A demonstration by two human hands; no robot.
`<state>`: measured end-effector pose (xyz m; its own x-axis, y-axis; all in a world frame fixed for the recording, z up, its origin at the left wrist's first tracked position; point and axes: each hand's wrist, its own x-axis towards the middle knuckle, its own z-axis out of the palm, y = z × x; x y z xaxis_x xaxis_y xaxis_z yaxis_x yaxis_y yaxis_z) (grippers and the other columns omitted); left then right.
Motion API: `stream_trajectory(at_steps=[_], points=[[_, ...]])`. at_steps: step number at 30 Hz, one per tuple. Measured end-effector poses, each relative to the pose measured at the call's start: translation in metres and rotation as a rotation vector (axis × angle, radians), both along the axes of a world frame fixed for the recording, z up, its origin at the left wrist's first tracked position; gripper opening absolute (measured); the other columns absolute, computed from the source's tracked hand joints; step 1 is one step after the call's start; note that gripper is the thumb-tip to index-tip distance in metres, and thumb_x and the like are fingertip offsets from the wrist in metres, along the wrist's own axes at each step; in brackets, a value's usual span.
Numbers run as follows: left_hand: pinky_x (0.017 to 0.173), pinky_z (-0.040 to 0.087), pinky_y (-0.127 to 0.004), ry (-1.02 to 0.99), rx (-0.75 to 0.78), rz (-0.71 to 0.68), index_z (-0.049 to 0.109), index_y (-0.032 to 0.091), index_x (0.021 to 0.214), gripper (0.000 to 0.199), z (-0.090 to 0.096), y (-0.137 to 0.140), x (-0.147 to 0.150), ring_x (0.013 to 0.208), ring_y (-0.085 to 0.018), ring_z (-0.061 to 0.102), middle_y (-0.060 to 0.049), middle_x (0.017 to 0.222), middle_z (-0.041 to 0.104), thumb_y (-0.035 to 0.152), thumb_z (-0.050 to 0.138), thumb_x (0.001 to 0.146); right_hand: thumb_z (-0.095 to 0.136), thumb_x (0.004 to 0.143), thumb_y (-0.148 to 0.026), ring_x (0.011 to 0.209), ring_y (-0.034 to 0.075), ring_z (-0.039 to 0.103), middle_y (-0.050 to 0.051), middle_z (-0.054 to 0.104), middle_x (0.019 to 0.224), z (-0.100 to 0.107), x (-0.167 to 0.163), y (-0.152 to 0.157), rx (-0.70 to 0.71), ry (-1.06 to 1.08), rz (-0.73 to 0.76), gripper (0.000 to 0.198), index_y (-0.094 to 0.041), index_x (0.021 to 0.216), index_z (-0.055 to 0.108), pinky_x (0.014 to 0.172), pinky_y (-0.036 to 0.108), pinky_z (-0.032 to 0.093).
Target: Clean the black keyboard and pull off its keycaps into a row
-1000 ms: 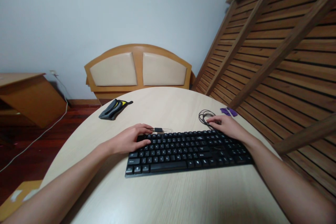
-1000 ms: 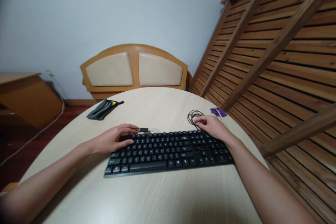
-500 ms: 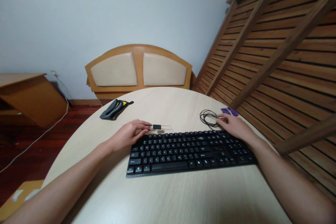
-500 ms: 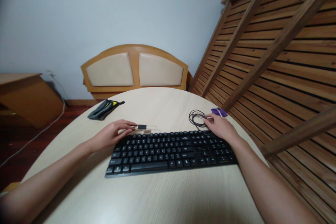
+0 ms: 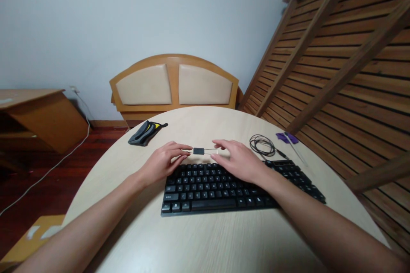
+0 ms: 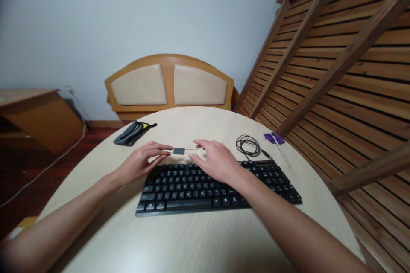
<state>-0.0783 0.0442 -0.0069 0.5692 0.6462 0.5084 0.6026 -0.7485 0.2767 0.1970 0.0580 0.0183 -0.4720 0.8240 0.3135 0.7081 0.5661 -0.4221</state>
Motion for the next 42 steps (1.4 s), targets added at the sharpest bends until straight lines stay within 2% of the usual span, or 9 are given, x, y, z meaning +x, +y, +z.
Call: stream_trajectory(at_steps=[8, 13, 18, 23, 27, 30, 33, 37, 42], points=[[0.089, 0.053, -0.04, -0.227, -0.085, 0.129, 0.068, 0.02, 0.094, 0.013, -0.004, 0.002, -0.001, 0.102, -0.023, 0.065, -0.009, 0.12, 0.067, 0.025, 0.056, 0.093, 0.053, 0.096, -0.035, 0.074, 0.017, 0.063, 0.002, 0.071, 0.082, -0.031, -0.032, 0.011, -0.19, 0.26, 0.114, 0.023, -0.021, 0.095, 0.07, 0.068, 0.028, 0.045], [0.07, 0.056, -0.031, -0.79, -0.478, 0.207, 0.054, 0.018, 0.114, 0.043, -0.013, 0.004, 0.016, 0.084, -0.019, 0.068, -0.012, 0.112, 0.069, 0.037, 0.073, 0.081, 0.048, 0.098, -0.042, 0.064, 0.015, 0.058, -0.001, 0.064, 0.071, -0.045, -0.034, 0.012, -0.396, 0.495, 0.177, 0.026, -0.02, 0.096, 0.062, 0.063, 0.026, 0.044], [0.073, 0.056, -0.031, -0.911, -0.714, 0.137, 0.062, 0.015, 0.111, 0.047, -0.015, -0.002, 0.033, 0.08, -0.019, 0.07, -0.006, 0.087, 0.073, 0.042, 0.077, 0.076, 0.045, 0.1, -0.043, 0.062, 0.013, 0.053, -0.005, 0.056, 0.064, -0.045, -0.034, 0.009, -0.406, 0.445, 0.264, 0.026, -0.021, 0.091, 0.056, 0.063, 0.026, 0.039], [0.068, 0.057, -0.032, -0.856, -0.715, 0.148, 0.071, 0.016, 0.095, 0.039, -0.014, -0.007, 0.04, 0.077, -0.022, 0.07, -0.007, 0.083, 0.074, 0.047, 0.078, 0.073, 0.041, 0.102, -0.041, 0.062, 0.013, 0.052, -0.004, 0.056, 0.066, -0.044, -0.033, 0.007, -0.386, 0.387, 0.302, 0.029, -0.021, 0.087, 0.054, 0.065, 0.027, 0.039], [0.065, 0.057, -0.031, -0.819, -0.653, 0.178, 0.069, 0.015, 0.092, 0.039, -0.007, -0.003, 0.042, 0.079, -0.022, 0.069, -0.007, 0.085, 0.072, 0.051, 0.073, 0.077, 0.048, 0.098, -0.04, 0.077, 0.015, 0.061, 0.0, 0.065, 0.082, -0.044, -0.032, 0.006, -0.346, 0.376, 0.288, 0.022, -0.021, 0.105, 0.055, 0.072, 0.029, 0.045], [0.064, 0.058, -0.03, -0.934, -0.604, 0.255, 0.062, 0.015, 0.092, 0.042, 0.003, 0.003, 0.04, 0.081, -0.021, 0.07, -0.005, 0.087, 0.069, 0.053, 0.071, 0.077, 0.068, 0.085, -0.044, 0.098, 0.02, 0.063, 0.006, 0.068, 0.106, -0.043, -0.032, 0.005, -0.264, 0.311, 0.274, 0.048, -0.022, 0.125, 0.051, 0.089, 0.036, 0.047], [0.064, 0.057, -0.03, -1.025, -0.571, 0.284, 0.055, 0.016, 0.093, 0.042, 0.007, 0.006, 0.037, 0.076, -0.018, 0.07, -0.004, 0.089, 0.068, 0.053, 0.069, 0.078, 0.078, 0.072, -0.055, 0.109, 0.025, 0.06, 0.008, 0.065, 0.12, -0.043, -0.032, 0.004, -0.177, 0.151, 0.3, 0.064, -0.024, 0.124, 0.058, 0.096, 0.041, 0.045], [0.062, 0.056, -0.028, -1.014, -0.455, 0.3, 0.053, 0.017, 0.095, 0.039, -0.004, 0.001, 0.031, 0.072, -0.016, 0.068, -0.001, 0.084, 0.064, 0.052, 0.066, 0.083, 0.073, 0.072, -0.065, 0.108, 0.026, 0.061, 0.006, 0.069, 0.115, -0.045, -0.033, 0.003, -0.148, 0.025, 0.271, 0.056, -0.027, 0.112, 0.069, 0.094, 0.041, 0.046], [0.057, 0.053, -0.025, -0.938, -0.482, 0.313, 0.055, 0.017, 0.092, 0.038, -0.012, -0.003, 0.016, 0.068, -0.013, 0.065, -0.003, 0.089, 0.065, 0.053, 0.063, 0.085, 0.072, 0.072, -0.068, 0.104, 0.026, 0.063, 0.006, 0.071, 0.11, -0.046, -0.029, 0.002, -0.168, 0.003, 0.216, 0.057, -0.025, 0.108, 0.071, 0.091, 0.039, 0.047]])
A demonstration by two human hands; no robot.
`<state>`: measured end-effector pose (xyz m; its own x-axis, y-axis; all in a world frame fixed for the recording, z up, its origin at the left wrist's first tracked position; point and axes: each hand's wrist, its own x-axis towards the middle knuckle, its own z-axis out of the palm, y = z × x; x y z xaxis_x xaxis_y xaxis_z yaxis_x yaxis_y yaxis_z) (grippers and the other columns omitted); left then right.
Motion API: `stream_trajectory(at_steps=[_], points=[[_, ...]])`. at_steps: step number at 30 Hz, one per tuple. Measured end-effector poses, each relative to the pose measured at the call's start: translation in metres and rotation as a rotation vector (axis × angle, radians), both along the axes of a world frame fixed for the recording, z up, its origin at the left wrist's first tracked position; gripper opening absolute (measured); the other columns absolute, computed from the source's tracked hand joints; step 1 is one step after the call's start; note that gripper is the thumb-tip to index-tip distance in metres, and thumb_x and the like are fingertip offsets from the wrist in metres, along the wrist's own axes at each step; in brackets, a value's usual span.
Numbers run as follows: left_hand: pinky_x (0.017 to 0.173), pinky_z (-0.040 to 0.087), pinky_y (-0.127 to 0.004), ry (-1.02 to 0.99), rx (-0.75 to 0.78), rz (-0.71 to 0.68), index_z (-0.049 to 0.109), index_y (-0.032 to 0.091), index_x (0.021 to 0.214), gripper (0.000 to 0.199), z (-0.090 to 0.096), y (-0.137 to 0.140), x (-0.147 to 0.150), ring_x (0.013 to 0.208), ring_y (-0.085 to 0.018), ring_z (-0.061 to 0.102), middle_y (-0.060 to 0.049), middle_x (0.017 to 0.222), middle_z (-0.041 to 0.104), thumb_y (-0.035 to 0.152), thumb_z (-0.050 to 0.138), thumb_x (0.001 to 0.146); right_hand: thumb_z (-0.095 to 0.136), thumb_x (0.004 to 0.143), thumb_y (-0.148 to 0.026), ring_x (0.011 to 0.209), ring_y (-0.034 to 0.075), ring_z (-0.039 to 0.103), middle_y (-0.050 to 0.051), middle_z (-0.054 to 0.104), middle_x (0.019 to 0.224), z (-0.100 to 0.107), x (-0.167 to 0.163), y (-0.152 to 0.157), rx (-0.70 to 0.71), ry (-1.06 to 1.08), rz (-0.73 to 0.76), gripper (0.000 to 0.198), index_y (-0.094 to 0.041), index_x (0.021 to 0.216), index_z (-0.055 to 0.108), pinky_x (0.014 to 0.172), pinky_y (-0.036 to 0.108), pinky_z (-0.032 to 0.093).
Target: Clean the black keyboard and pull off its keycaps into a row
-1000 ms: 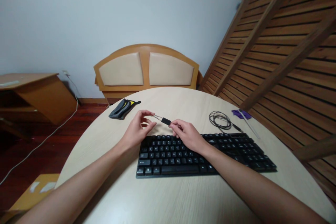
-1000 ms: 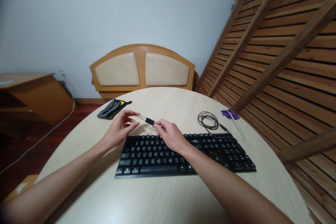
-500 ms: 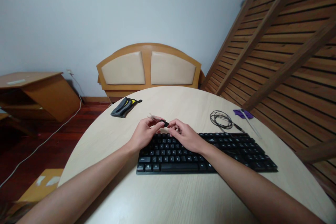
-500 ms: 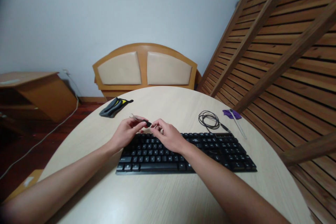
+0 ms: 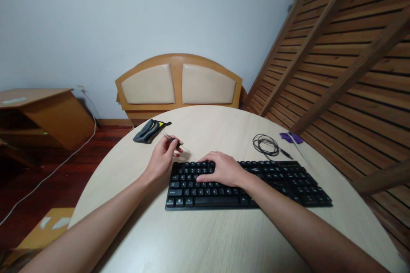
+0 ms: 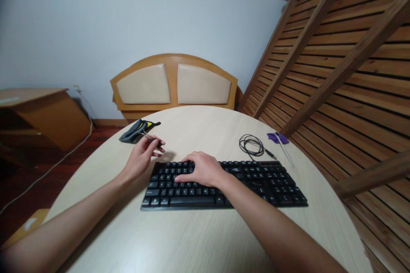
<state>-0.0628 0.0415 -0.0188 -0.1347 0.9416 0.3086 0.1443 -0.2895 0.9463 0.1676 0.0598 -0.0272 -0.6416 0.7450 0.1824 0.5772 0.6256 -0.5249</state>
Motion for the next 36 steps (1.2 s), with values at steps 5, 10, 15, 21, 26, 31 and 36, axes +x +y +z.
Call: stream_trajectory(at_steps=[5, 10, 15, 21, 26, 31, 36], points=[[0.051, 0.05, -0.022, 0.057, 0.03, -0.036, 0.056, 0.016, 0.092, 0.041, 0.012, 0.001, -0.015, 0.059, -0.011, 0.06, -0.003, 0.083, 0.066, 0.055, 0.063, 0.085, 0.074, 0.071, -0.064, 0.099, 0.026, 0.063, 0.007, 0.07, 0.106, 0.007, 0.011, -0.001, -0.041, -0.034, 0.008, 0.052, -0.023, 0.103, 0.069, 0.086, 0.038, 0.048], [0.053, 0.052, -0.024, 0.256, 0.081, -0.086, 0.061, 0.015, 0.098, 0.035, 0.017, -0.006, -0.021, 0.057, -0.012, 0.064, -0.006, 0.082, 0.07, 0.049, 0.061, 0.089, 0.077, 0.07, -0.058, 0.093, 0.026, 0.064, 0.007, 0.07, 0.102, 0.02, 0.024, -0.001, -0.1, -0.123, 0.02, 0.047, -0.022, 0.1, 0.068, 0.08, 0.036, 0.049], [0.057, 0.056, -0.025, 0.443, 0.08, -0.267, 0.066, 0.015, 0.098, 0.03, 0.022, -0.011, -0.023, 0.069, -0.018, 0.071, -0.011, 0.091, 0.075, 0.043, 0.059, 0.092, 0.074, 0.069, -0.064, 0.093, 0.028, 0.065, 0.009, 0.071, 0.104, 0.033, 0.026, 0.0, -0.094, -0.222, 0.038, 0.052, -0.023, 0.101, 0.068, 0.076, 0.035, 0.049], [0.064, 0.057, -0.028, 0.416, 0.027, -0.316, 0.064, 0.015, 0.105, 0.028, 0.015, -0.005, -0.028, 0.076, -0.019, 0.073, -0.012, 0.095, 0.077, 0.04, 0.059, 0.093, 0.066, 0.081, -0.058, 0.091, 0.028, 0.066, 0.009, 0.073, 0.102, 0.04, -0.006, 0.003, -0.053, -0.202, 0.128, 0.041, -0.024, 0.103, 0.072, 0.075, 0.036, 0.048], [0.063, 0.057, -0.029, 0.425, 0.042, -0.315, 0.067, 0.016, 0.1, 0.027, 0.011, -0.002, -0.029, 0.075, -0.02, 0.072, -0.011, 0.092, 0.077, 0.04, 0.062, 0.09, 0.062, 0.089, -0.037, 0.087, 0.021, 0.066, 0.007, 0.074, 0.101, 0.02, -0.035, 0.006, -0.02, 0.033, 0.175, 0.024, -0.021, 0.104, 0.071, 0.077, 0.032, 0.047], [0.061, 0.056, -0.027, 0.407, 0.028, -0.276, 0.07, 0.016, 0.097, 0.028, 0.009, -0.001, -0.027, 0.074, -0.019, 0.071, -0.01, 0.093, 0.076, 0.042, 0.064, 0.088, 0.052, 0.094, -0.023, 0.088, 0.017, 0.065, 0.004, 0.074, 0.099, 0.001, -0.043, 0.005, -0.075, 0.205, 0.173, 0.02, -0.02, 0.099, 0.072, 0.08, 0.029, 0.047], [0.057, 0.053, -0.025, 0.333, -0.038, -0.262, 0.07, 0.015, 0.098, 0.03, 0.008, 0.0, -0.025, 0.074, -0.019, 0.071, -0.01, 0.091, 0.076, 0.043, 0.065, 0.086, 0.049, 0.097, -0.025, 0.087, 0.016, 0.066, 0.003, 0.075, 0.098, -0.003, -0.042, 0.008, -0.169, 0.293, 0.165, 0.024, -0.021, 0.099, 0.073, 0.08, 0.029, 0.048]])
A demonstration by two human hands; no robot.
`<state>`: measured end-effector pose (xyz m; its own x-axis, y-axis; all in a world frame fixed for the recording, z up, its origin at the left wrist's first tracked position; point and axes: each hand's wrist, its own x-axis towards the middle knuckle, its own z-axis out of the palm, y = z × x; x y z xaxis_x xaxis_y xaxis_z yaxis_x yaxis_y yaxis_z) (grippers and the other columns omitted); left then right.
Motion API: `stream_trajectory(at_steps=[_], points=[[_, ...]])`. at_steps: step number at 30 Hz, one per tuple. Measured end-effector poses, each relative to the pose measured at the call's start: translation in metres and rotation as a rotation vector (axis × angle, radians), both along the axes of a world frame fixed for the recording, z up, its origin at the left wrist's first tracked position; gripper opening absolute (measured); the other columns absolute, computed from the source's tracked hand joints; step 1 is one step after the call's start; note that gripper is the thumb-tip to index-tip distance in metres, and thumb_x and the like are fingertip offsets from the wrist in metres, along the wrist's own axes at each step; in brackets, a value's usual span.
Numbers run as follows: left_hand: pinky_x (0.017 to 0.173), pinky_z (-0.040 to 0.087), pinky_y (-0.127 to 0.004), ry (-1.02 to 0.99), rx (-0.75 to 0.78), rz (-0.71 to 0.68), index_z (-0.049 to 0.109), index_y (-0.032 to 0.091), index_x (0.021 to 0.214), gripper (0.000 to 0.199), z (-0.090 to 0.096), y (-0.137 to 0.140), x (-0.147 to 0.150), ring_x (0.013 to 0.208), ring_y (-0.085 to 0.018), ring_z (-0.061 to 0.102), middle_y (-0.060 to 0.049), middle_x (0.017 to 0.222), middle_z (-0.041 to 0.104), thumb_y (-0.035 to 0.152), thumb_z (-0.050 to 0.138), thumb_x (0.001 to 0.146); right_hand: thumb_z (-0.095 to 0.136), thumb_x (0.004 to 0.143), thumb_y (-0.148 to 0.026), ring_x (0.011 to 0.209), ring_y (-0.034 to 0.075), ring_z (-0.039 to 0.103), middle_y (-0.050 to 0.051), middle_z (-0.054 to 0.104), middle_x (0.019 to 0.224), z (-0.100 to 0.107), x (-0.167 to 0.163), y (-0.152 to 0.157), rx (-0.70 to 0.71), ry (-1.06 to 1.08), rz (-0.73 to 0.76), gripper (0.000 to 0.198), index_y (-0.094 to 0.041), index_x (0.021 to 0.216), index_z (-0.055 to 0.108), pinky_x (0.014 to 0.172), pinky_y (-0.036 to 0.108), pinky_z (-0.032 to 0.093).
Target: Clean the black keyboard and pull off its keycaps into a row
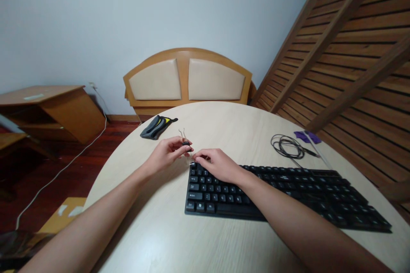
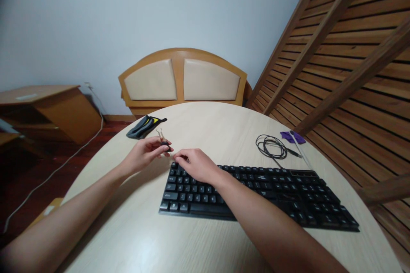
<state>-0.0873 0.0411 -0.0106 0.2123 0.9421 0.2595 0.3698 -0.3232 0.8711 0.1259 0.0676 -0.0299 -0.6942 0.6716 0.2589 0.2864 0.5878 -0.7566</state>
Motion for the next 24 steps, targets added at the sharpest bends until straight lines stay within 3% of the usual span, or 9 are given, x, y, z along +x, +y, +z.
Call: stream_trajectory(at_steps=[6, 13, 24], points=[[0.053, 0.052, -0.024, -0.058, -0.046, 0.027, 0.07, 0.016, 0.094, 0.032, 0.0014, 0.0008, 0.0043, 0.07, -0.02, 0.072, -0.008, 0.082, 0.074, 0.046, 0.069, 0.082, 0.054, 0.094, -0.025, 0.09, 0.017, 0.067, 0.002, 0.075, 0.101, -0.003, 0.0004, 0.0027, -0.043, 0.036, 0.01, 0.019, -0.022, 0.1, 0.072, 0.084, 0.031, 0.05], [0.051, 0.051, -0.024, -0.096, -0.137, 0.146, 0.066, 0.016, 0.092, 0.039, -0.0031, 0.0033, 0.0035, 0.069, -0.021, 0.073, -0.008, 0.087, 0.073, 0.052, 0.071, 0.078, 0.055, 0.094, -0.023, 0.093, 0.017, 0.068, 0.003, 0.075, 0.104, -0.0058, 0.0005, 0.005, -0.029, 0.059, 0.015, 0.02, -0.021, 0.104, 0.072, 0.086, 0.031, 0.05], [0.054, 0.05, -0.023, -0.107, -0.267, 0.193, 0.063, 0.016, 0.088, 0.036, 0.0005, 0.003, 0.004, 0.069, -0.019, 0.073, -0.005, 0.083, 0.073, 0.048, 0.073, 0.076, 0.056, 0.095, -0.023, 0.095, 0.018, 0.069, 0.004, 0.075, 0.107, -0.0078, 0.0002, 0.0061, -0.034, 0.045, 0.013, 0.02, -0.021, 0.107, 0.072, 0.086, 0.033, 0.052]])
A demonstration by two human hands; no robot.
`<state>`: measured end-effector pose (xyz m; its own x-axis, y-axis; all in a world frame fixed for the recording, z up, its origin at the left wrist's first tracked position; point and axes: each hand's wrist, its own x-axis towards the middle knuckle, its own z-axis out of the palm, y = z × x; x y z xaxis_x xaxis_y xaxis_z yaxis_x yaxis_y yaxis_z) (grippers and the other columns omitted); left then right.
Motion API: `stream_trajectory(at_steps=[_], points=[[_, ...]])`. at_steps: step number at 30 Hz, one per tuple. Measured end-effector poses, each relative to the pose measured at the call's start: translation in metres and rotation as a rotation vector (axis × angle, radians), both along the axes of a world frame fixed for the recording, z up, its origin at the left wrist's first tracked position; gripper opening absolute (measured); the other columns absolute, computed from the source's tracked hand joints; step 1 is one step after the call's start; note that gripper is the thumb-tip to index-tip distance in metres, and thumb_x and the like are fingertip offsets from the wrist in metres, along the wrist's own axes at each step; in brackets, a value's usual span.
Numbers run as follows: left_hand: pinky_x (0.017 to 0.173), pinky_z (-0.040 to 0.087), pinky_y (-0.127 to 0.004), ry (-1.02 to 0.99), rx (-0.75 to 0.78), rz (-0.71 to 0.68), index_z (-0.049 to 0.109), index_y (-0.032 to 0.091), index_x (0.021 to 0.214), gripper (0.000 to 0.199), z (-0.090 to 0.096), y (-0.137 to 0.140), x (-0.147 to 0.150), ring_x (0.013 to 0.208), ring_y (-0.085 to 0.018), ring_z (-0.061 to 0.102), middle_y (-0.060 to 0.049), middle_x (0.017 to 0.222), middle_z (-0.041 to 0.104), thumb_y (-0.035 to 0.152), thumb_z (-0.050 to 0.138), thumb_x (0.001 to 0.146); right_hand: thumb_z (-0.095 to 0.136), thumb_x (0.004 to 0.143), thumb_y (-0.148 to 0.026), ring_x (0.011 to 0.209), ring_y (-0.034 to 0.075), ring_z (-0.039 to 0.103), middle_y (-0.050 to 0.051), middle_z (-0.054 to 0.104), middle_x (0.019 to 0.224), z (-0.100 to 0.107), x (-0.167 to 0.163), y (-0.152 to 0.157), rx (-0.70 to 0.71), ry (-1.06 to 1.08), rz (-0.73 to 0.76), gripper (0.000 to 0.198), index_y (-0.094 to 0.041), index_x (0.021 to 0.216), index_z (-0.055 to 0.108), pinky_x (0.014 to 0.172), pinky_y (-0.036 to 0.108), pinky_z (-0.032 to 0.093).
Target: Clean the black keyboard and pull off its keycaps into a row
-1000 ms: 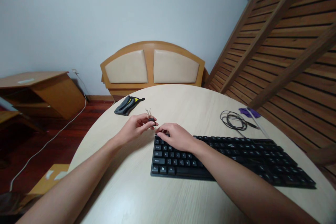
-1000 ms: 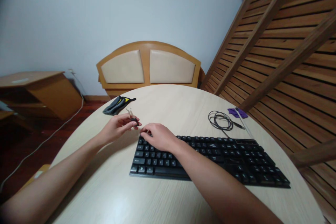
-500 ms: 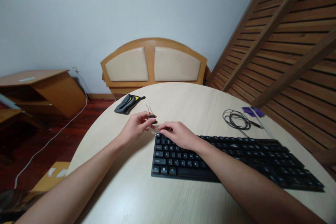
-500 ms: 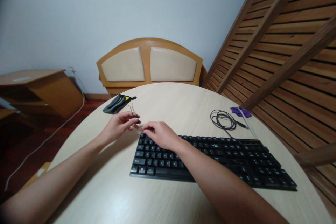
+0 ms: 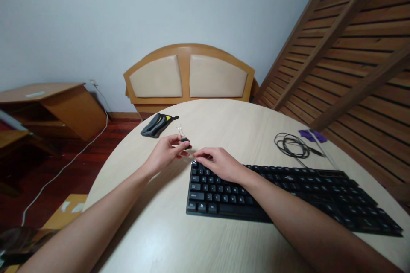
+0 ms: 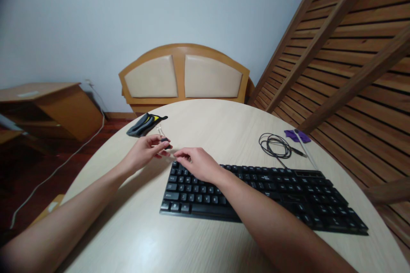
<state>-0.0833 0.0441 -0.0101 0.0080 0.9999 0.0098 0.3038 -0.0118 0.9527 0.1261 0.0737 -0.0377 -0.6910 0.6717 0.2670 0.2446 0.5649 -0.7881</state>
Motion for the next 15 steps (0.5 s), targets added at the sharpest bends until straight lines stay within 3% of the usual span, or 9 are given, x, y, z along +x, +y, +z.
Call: stream_trajectory(at_steps=[9, 15], points=[[0.05, 0.045, -0.019, -0.069, -0.141, 0.088, 0.06, 0.014, 0.082, 0.032, -0.003, 0.0031, -0.0004, 0.062, -0.015, 0.071, -0.007, 0.082, 0.074, 0.042, 0.075, 0.076, 0.059, 0.092, -0.023, 0.089, 0.016, 0.068, 0.005, 0.075, 0.101, -0.0004, 0.0006, -0.0011, -0.029, 0.012, -0.002, 0.021, -0.019, 0.109, 0.07, 0.083, 0.03, 0.053], [0.048, 0.044, -0.018, -0.057, -0.125, 0.101, 0.058, 0.015, 0.085, 0.027, 0.0041, 0.0004, 0.0002, 0.062, -0.015, 0.072, -0.01, 0.093, 0.075, 0.038, 0.072, 0.079, 0.062, 0.089, -0.02, 0.084, 0.014, 0.068, 0.004, 0.075, 0.095, 0.0017, 0.0007, -0.0025, -0.045, 0.017, 0.001, 0.018, -0.018, 0.106, 0.069, 0.081, 0.028, 0.053]])
